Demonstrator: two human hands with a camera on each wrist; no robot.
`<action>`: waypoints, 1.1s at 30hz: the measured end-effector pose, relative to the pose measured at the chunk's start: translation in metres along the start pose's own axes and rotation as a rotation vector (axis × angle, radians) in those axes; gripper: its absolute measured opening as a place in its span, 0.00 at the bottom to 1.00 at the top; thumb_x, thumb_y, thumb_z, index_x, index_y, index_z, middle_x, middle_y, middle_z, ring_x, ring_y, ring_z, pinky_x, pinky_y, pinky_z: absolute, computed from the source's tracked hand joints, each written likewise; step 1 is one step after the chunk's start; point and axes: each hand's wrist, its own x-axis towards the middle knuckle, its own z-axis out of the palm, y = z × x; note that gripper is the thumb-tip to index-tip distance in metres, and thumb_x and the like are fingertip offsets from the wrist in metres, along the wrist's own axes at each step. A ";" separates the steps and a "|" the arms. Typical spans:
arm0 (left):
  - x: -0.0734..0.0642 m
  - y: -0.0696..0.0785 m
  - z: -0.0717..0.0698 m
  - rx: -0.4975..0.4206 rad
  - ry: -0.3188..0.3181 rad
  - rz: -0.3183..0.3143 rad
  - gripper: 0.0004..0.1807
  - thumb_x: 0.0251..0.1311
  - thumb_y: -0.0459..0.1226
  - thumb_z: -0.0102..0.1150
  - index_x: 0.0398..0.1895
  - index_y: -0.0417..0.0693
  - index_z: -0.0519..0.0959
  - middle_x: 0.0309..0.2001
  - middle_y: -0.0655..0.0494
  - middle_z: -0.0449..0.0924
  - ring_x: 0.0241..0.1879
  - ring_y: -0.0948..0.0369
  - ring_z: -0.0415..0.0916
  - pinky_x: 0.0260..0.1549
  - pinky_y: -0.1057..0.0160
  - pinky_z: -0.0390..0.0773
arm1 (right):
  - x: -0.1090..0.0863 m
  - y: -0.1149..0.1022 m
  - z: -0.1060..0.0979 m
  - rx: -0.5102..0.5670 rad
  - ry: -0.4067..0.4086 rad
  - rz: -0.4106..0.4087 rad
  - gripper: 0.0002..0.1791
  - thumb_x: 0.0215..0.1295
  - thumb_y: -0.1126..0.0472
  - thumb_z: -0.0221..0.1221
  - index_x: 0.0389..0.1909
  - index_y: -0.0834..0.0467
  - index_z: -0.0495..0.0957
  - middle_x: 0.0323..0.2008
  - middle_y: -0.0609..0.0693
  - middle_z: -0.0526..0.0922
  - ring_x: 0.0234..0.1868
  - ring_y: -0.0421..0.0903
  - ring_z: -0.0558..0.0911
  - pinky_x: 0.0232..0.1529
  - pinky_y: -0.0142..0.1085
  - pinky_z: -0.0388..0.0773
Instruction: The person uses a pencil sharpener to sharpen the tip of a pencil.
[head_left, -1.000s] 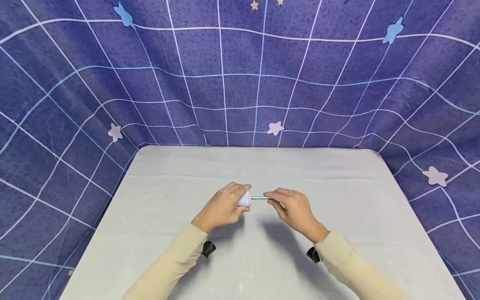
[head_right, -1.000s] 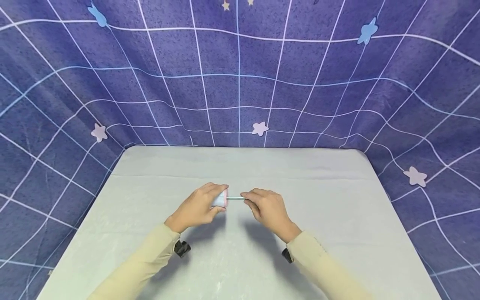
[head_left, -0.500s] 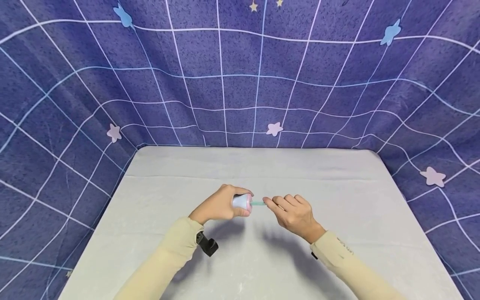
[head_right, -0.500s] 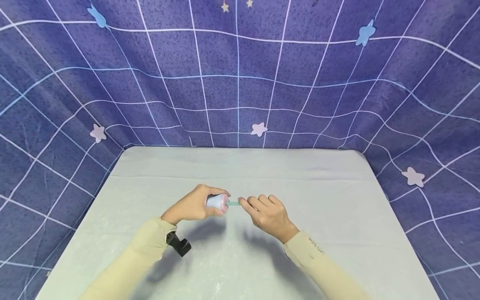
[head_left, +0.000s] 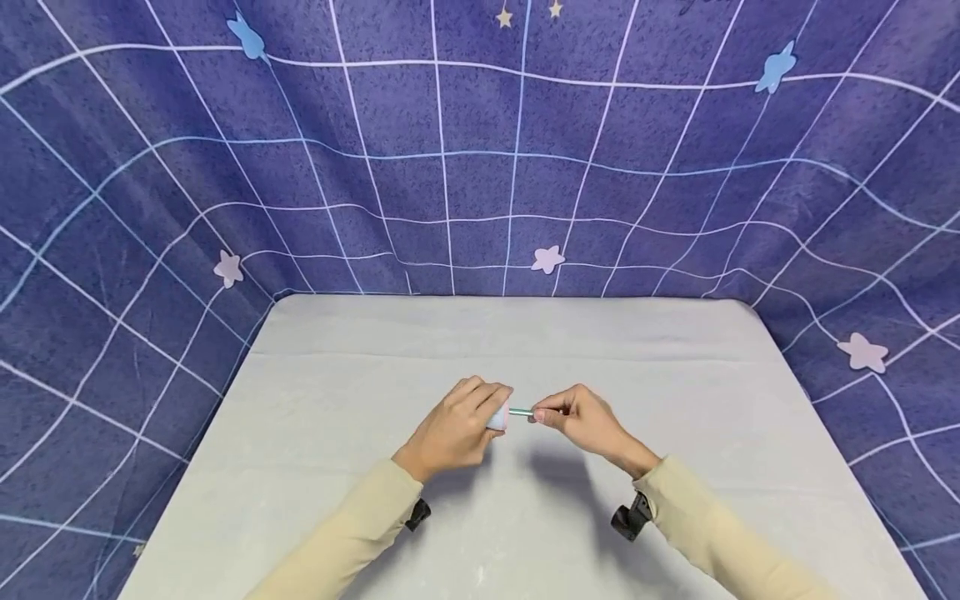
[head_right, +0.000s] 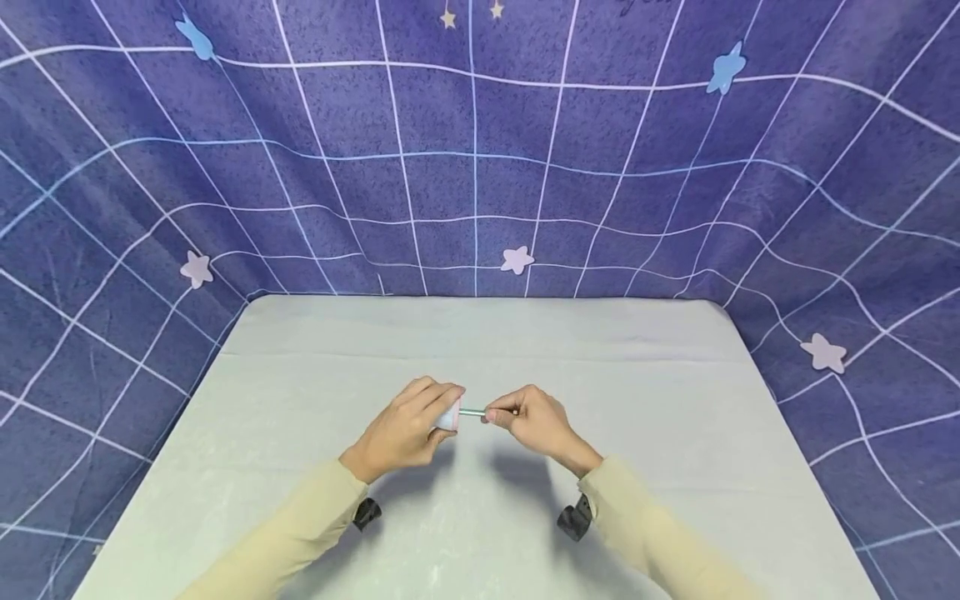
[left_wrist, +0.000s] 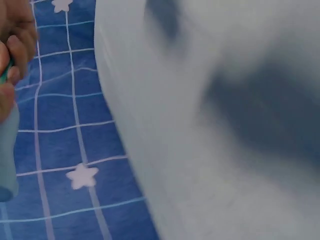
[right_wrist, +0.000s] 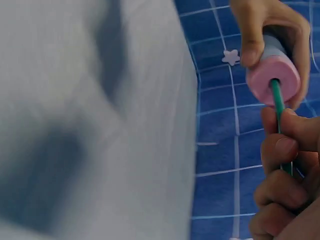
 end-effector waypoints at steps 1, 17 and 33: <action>0.000 0.000 0.001 0.057 0.019 0.037 0.30 0.42 0.38 0.72 0.51 0.36 0.76 0.45 0.50 0.81 0.41 0.58 0.75 0.45 0.63 0.75 | 0.001 0.000 -0.002 0.056 -0.044 0.050 0.09 0.63 0.62 0.60 0.36 0.62 0.86 0.27 0.54 0.86 0.20 0.32 0.66 0.24 0.27 0.66; 0.013 -0.018 -0.022 -0.155 -0.105 -0.209 0.30 0.48 0.39 0.71 0.53 0.33 0.76 0.48 0.46 0.81 0.46 0.55 0.77 0.47 0.60 0.78 | 0.011 0.007 0.009 -0.546 0.541 -0.691 0.10 0.67 0.61 0.56 0.41 0.56 0.86 0.36 0.49 0.88 0.33 0.48 0.86 0.35 0.40 0.81; 0.018 -0.026 -0.035 -0.706 -0.304 -0.445 0.20 0.48 0.37 0.71 0.47 0.43 0.82 0.32 0.57 0.83 0.29 0.68 0.75 0.32 0.69 0.76 | 0.019 0.012 0.006 -0.836 0.758 -1.101 0.13 0.63 0.68 0.54 0.38 0.56 0.86 0.30 0.43 0.86 0.20 0.39 0.73 0.19 0.27 0.64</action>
